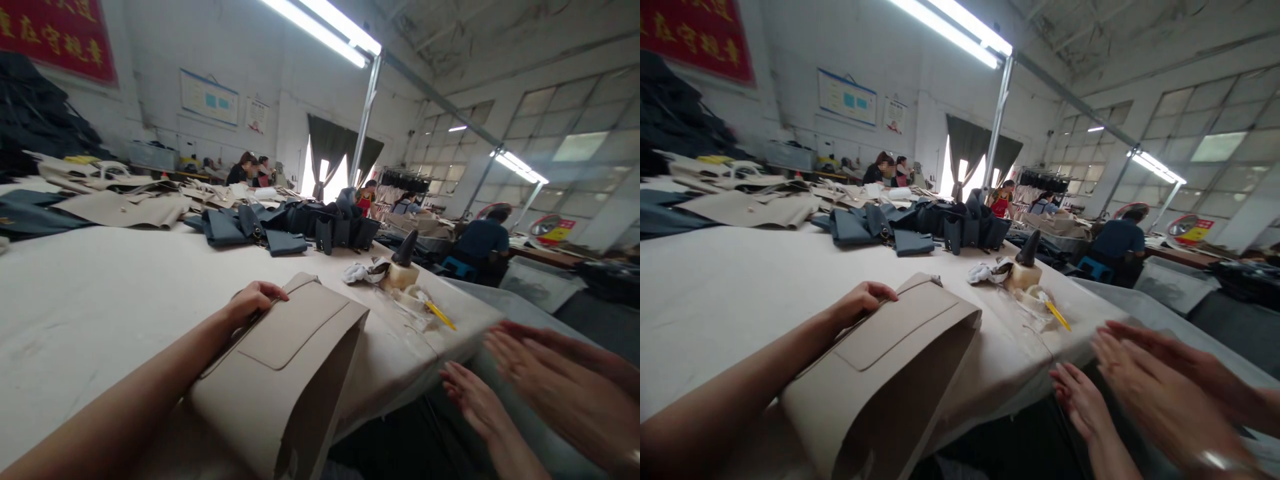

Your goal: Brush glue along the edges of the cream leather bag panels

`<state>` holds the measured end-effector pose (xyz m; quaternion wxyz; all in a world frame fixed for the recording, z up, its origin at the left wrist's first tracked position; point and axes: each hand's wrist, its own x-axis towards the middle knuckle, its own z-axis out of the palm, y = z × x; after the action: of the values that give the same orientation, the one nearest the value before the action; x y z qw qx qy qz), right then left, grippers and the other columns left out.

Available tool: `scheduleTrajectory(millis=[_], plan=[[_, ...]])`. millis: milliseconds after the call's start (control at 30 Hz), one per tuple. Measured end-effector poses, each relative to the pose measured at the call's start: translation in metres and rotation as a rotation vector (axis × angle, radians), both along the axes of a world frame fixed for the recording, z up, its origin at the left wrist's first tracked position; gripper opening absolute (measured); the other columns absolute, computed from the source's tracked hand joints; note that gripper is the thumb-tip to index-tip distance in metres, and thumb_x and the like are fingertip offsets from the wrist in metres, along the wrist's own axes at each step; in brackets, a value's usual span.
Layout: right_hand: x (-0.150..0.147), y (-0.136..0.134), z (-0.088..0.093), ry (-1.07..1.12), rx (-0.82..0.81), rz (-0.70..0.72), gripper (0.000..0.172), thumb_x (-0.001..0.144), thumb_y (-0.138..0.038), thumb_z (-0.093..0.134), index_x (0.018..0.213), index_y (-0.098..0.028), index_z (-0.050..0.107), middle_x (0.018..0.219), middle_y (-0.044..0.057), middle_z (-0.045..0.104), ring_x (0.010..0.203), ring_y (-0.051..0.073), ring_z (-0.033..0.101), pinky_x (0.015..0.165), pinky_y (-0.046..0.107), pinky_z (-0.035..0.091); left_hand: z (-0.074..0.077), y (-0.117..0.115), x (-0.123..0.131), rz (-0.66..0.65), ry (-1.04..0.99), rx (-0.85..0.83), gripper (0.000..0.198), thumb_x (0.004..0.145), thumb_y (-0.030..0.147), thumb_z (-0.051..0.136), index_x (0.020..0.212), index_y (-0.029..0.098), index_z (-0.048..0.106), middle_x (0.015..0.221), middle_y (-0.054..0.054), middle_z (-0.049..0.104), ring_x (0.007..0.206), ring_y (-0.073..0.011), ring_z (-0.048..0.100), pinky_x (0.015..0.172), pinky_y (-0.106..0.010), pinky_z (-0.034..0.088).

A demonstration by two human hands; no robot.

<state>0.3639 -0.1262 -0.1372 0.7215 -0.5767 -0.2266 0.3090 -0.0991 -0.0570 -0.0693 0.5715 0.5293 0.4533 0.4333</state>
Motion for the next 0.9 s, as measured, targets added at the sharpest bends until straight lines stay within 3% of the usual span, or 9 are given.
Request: scheduleTrajectory(millis=[133, 233, 333, 433, 500, 600, 900], plan=[[-0.001, 0.038, -0.004, 0.188, -0.072, 0.057, 0.044, 0.091, -0.021, 0.070, 0.129, -0.016, 0.048, 0.087, 0.003, 0.061, 0.052, 0.009, 0.054, 0.040, 0.016, 0.045, -0.002, 0.001, 0.001, -0.006, -0.002, -0.028, 0.043, 0.035, 0.014, 0.048, 0.069, 0.013, 0.074, 0.057, -0.004, 0.067, 0.046, -0.0168, 0.055, 0.043, -0.025, 0.039], [0.003, 0.072, 0.006, 0.242, -0.029, 0.025, 0.045, 0.095, -0.015, 0.065, 0.134, -0.017, 0.043, 0.090, 0.001, 0.059, 0.055, 0.006, 0.052, 0.042, 0.013, 0.044, -0.003, 0.003, 0.001, -0.007, -0.033, -0.037, 0.042, 0.035, 0.014, 0.048, 0.068, 0.014, 0.074, 0.058, -0.004, 0.068, 0.048, -0.0184, 0.057, 0.043, -0.026, 0.041], [0.008, 0.100, 0.021, 0.240, 0.018, 0.001, 0.035, 0.096, -0.014, 0.064, 0.127, -0.016, 0.049, 0.087, -0.001, 0.057, 0.053, 0.005, 0.049, 0.041, 0.011, 0.040, -0.003, 0.003, 0.002, 0.001, -0.046, -0.041, 0.041, 0.034, 0.012, 0.047, 0.065, 0.015, 0.074, 0.059, -0.004, 0.069, 0.049, -0.0184, 0.058, 0.044, -0.026, 0.043], [0.012, 0.118, 0.028, 0.203, 0.068, -0.011, 0.014, 0.095, -0.011, 0.063, 0.108, -0.012, 0.057, 0.079, -0.003, 0.053, 0.050, 0.003, 0.043, 0.039, 0.010, 0.036, -0.003, 0.004, 0.001, 0.003, -0.044, -0.050, 0.042, 0.033, 0.012, 0.047, 0.065, 0.014, 0.075, 0.060, -0.005, 0.069, 0.050, -0.0185, 0.058, 0.044, -0.025, 0.042], [0.014, 0.124, 0.029, 0.172, 0.097, -0.034, 0.006, 0.095, -0.009, 0.062, 0.095, -0.012, 0.057, 0.073, -0.005, 0.050, 0.048, 0.003, 0.039, 0.039, 0.010, 0.033, -0.004, 0.005, 0.001, 0.000, -0.031, -0.054, 0.043, 0.033, 0.013, 0.047, 0.065, 0.014, 0.075, 0.059, -0.005, 0.068, 0.049, -0.0179, 0.056, 0.043, -0.025, 0.040], [0.018, 0.127, 0.026, 0.129, 0.122, -0.079, 0.013, 0.096, -0.010, 0.062, 0.086, -0.012, 0.054, 0.069, -0.007, 0.047, 0.046, 0.003, 0.036, 0.038, 0.011, 0.030, -0.008, 0.008, -0.001, -0.013, -0.015, -0.041, 0.043, 0.034, 0.013, 0.047, 0.066, 0.014, 0.076, 0.055, -0.004, 0.065, 0.046, -0.0158, 0.052, 0.042, -0.024, 0.036], [0.034, 0.124, 0.023, -0.103, 0.036, -0.183, 0.012, 0.093, -0.019, 0.070, 0.091, -0.011, 0.061, 0.065, -0.006, 0.055, 0.040, 0.003, 0.040, 0.034, 0.011, 0.032, -0.015, 0.013, -0.004, -0.056, -0.012, -0.020, 0.046, 0.035, 0.013, 0.048, 0.070, 0.014, 0.077, 0.059, -0.004, 0.068, 0.046, -0.0150, 0.052, 0.039, -0.022, 0.031]])
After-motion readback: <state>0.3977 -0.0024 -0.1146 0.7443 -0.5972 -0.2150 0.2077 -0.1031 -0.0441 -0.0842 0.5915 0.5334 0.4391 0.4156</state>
